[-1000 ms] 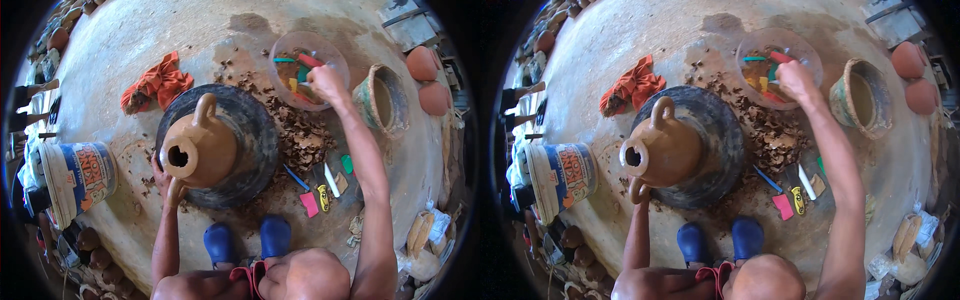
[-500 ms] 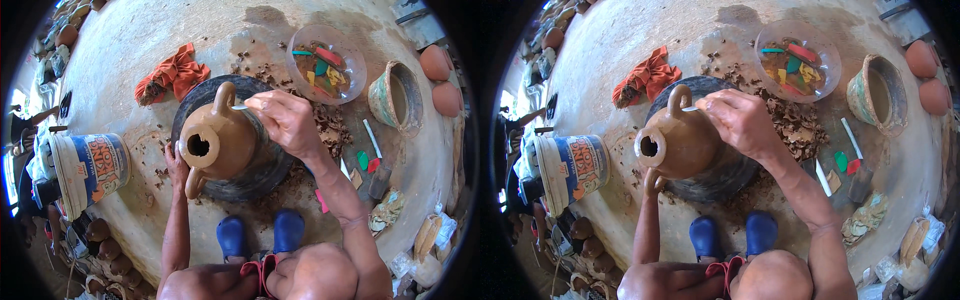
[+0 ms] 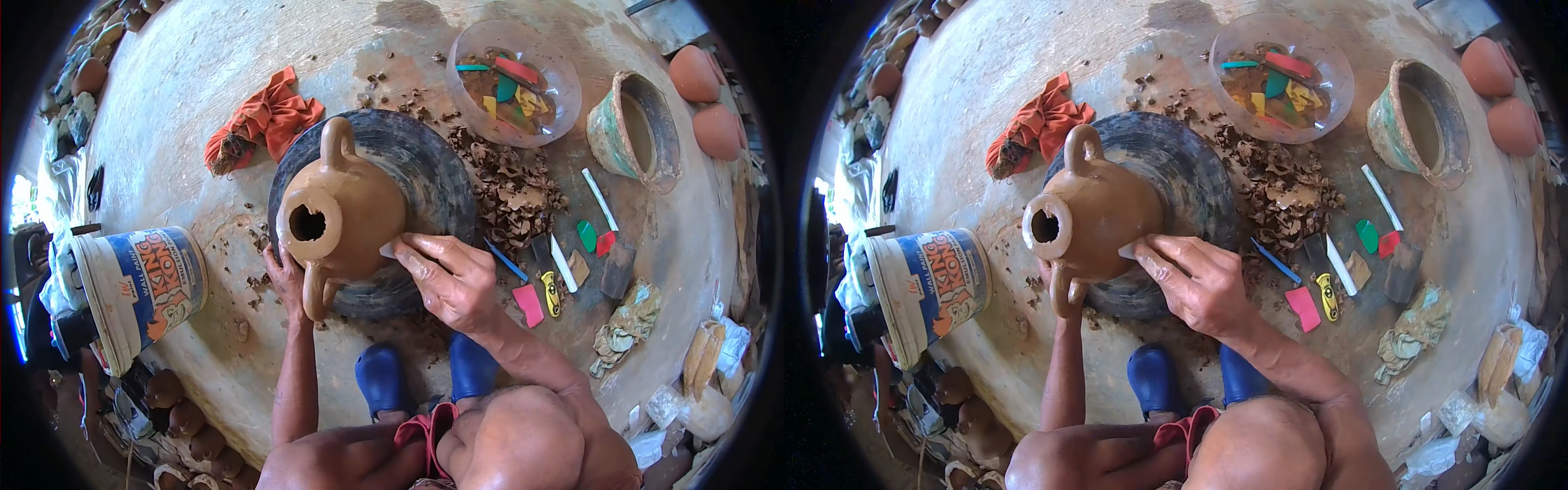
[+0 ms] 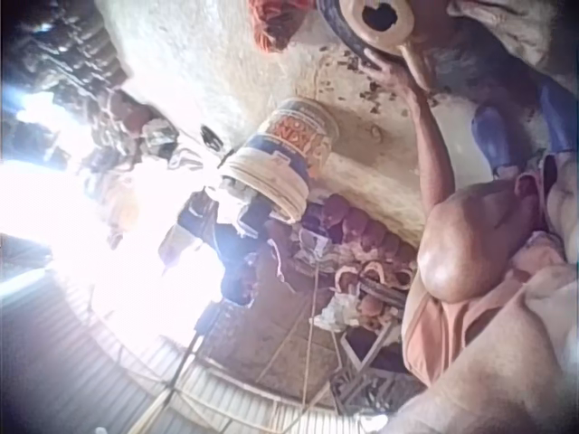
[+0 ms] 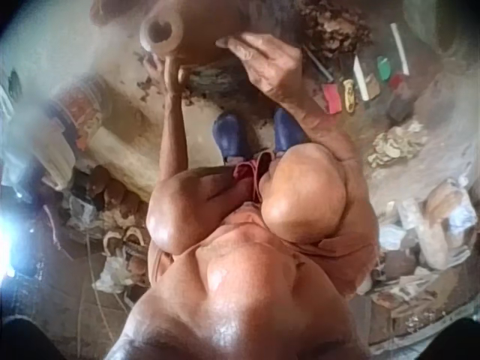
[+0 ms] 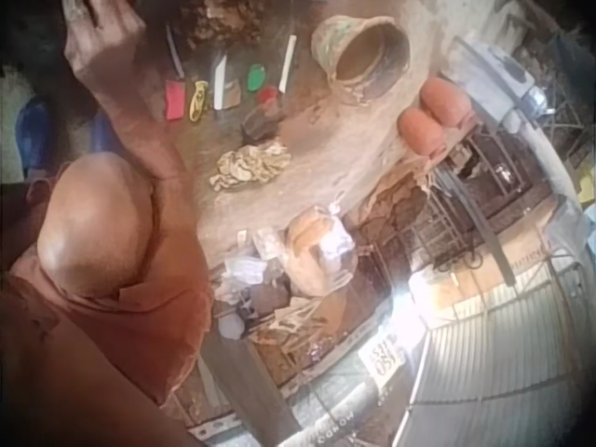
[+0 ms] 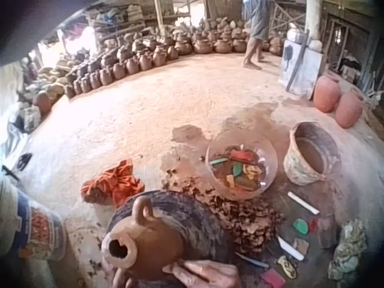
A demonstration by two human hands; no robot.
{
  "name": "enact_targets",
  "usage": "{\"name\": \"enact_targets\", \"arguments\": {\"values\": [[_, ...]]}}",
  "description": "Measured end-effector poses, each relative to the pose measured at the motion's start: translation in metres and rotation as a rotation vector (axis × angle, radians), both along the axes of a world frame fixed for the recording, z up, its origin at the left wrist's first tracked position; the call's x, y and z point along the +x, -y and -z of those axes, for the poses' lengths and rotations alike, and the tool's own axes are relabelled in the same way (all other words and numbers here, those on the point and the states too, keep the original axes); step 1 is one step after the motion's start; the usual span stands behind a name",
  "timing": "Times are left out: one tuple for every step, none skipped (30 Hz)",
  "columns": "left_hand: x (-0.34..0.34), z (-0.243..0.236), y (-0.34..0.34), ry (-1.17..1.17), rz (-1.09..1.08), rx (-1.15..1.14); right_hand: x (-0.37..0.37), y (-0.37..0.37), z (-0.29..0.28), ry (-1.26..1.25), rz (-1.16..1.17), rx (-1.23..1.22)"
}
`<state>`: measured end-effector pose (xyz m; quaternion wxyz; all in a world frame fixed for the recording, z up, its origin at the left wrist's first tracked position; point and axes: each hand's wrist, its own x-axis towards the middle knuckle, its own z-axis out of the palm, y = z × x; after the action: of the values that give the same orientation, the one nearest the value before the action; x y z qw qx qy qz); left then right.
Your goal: The person finishes a clay pot by smoothing the surface with a small triangular tool and a piece of cloth while the pottery wheel rotates.
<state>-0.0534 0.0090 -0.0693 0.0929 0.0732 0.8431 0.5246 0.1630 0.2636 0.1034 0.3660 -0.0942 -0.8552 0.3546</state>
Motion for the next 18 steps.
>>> {"name": "enact_targets", "arguments": {"values": [[0.003, -0.001, -0.004, 0.047, -0.012, 0.066, 0.003, -0.004, 0.002, 0.000, 0.020, 0.030], [0.003, -0.004, -0.004, 0.068, -0.019, 0.094, -0.002, -0.009, 0.002, -0.061, 0.072, -0.001], [0.002, -0.004, -0.003, 0.088, -0.027, 0.124, -0.008, -0.018, -0.002, -0.069, 0.133, -0.022], [0.000, -0.003, -0.002, 0.039, -0.016, 0.020, -0.016, -0.029, -0.005, -0.077, 0.192, -0.042], [-0.001, 0.000, -0.001, 0.015, -0.010, -0.029, -0.029, -0.044, -0.004, -0.079, 0.178, -0.013], [-0.004, 0.002, 0.005, -0.012, -0.009, -0.085, -0.043, -0.056, -0.002, -0.082, 0.160, 0.010], [-0.005, 0.006, 0.009, 0.040, -0.053, -0.075, -0.054, -0.061, 0.000, -0.036, 0.099, -0.091], [-0.004, 0.005, 0.009, 0.068, -0.077, -0.071, -0.061, -0.063, 0.005, -0.020, 0.029, -0.185], [-0.003, 0.004, 0.009, 0.095, -0.100, -0.066, -0.060, -0.061, 0.007, 0.001, 0.003, -0.172], [0.002, 0.002, 0.009, 0.091, -0.088, -0.040, -0.058, -0.058, 0.008, 0.021, -0.024, -0.159], [0.013, -0.004, 0.002, 0.094, -0.085, -0.029, -0.052, -0.052, 0.010, 0.029, -0.028, -0.162], [0.022, -0.013, -0.003, 0.093, -0.082, -0.020, -0.043, -0.041, 0.010, 0.023, 0.033, -0.125], [0.038, -0.025, -0.019, 0.072, -0.095, -0.022, -0.029, -0.032, 0.010, 0.024, 0.101, -0.079], [0.047, -0.034, -0.026, 0.040, -0.111, -0.028, -0.017, -0.019, 0.000, 0.055, 0.094, -0.132], [0.052, -0.034, -0.024, -0.087, -0.080, -0.123, -0.012, -0.005, 0.000, 0.024, 0.101, -0.075], [0.055, -0.032, -0.022, -0.090, -0.080, -0.124, -0.008, 0.007, 0.001, -0.006, 0.109, -0.018], [0.059, -0.034, -0.022, -0.033, -0.141, -0.068, -0.004, 0.015, 0.001, -0.004, 0.097, 0.004], [0.064, -0.035, -0.022, 0.025, -0.201, -0.011, -0.001, 0.020, 0.000, -0.001, 0.086, 0.027]]}}
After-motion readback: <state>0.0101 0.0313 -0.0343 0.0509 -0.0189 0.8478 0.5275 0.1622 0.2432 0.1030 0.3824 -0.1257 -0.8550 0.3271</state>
